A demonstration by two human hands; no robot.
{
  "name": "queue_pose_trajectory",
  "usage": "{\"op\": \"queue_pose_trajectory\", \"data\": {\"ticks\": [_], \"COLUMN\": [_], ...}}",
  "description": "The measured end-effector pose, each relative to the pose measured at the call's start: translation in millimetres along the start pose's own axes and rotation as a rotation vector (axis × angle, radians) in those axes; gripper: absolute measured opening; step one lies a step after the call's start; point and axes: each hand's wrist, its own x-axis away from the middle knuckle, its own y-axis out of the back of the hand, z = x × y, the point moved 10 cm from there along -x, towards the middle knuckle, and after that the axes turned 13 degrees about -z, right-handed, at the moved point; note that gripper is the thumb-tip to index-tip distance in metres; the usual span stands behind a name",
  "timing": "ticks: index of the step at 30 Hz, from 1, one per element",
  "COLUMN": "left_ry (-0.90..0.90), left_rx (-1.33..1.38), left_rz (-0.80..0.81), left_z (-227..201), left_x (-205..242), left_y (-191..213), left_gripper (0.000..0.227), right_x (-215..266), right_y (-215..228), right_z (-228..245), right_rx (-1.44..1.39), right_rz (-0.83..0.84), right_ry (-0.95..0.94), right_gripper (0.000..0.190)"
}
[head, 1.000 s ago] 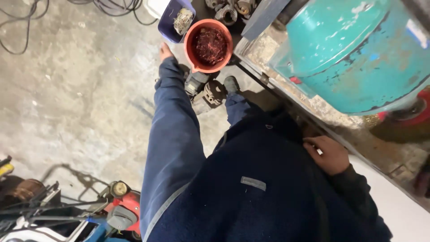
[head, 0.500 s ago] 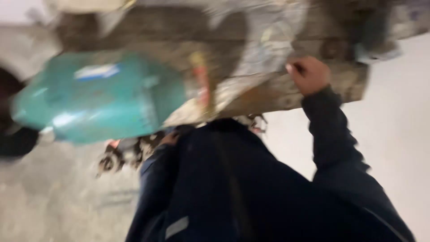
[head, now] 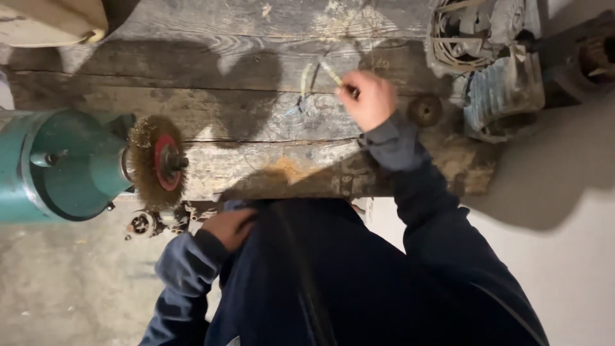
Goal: The person strips the insulation from various colored wires using pliers and their hands, separating the copper strands. They then place the stripped copper wire into a red bowl on the workbench.
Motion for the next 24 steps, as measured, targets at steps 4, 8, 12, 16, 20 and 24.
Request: {"op": "queue_pose_trajectory", "data": {"ticks": [4, 8, 12, 16, 20, 24], "left_ry": [-0.209, -0.294, -0.171, -0.106, -0.149, -0.313], "left_rx": [0.648, 1.403, 1.56, 1.457, 1.314, 1.076], "left_rz": [-0.516, -0.501, -0.567, -0.671, -0.671, -0.554], "left_z": [-102.9, -147.5, -123.3, -95.1, -107.4, -200.2], "left_x": [-35.1, -92.1, -113.7, -87.1, -86.9, -76.2], "left_y": [114.5, 153.1, 163.5, 174.0, 168.7, 193.6], "left_gripper": [0.037, 0.049, 0.042, 0.031, 0.026, 0.028], "right_x": [11.8, 24.8, 31.6, 37.9, 45.7, 28.6], "right_y": [40.0, 50.7, 45.0, 16.0, 3.6, 11.9], "right_z": [82.2, 125.4, 119.6, 13.5, -47.2, -2.3], "right_rx": [-0.392, -0.458, -0.603, -0.965, -1.444, -1.512], "right_rz": [-0.072, -0.101, -0.033, 0.071, 0.024, 0.131], "right_ry": [0.063, 0.178, 0.178, -0.256, -0.593, -0.52], "right_gripper": [0.017, 0.017, 0.019, 0.024, 0.026, 0.025]}}
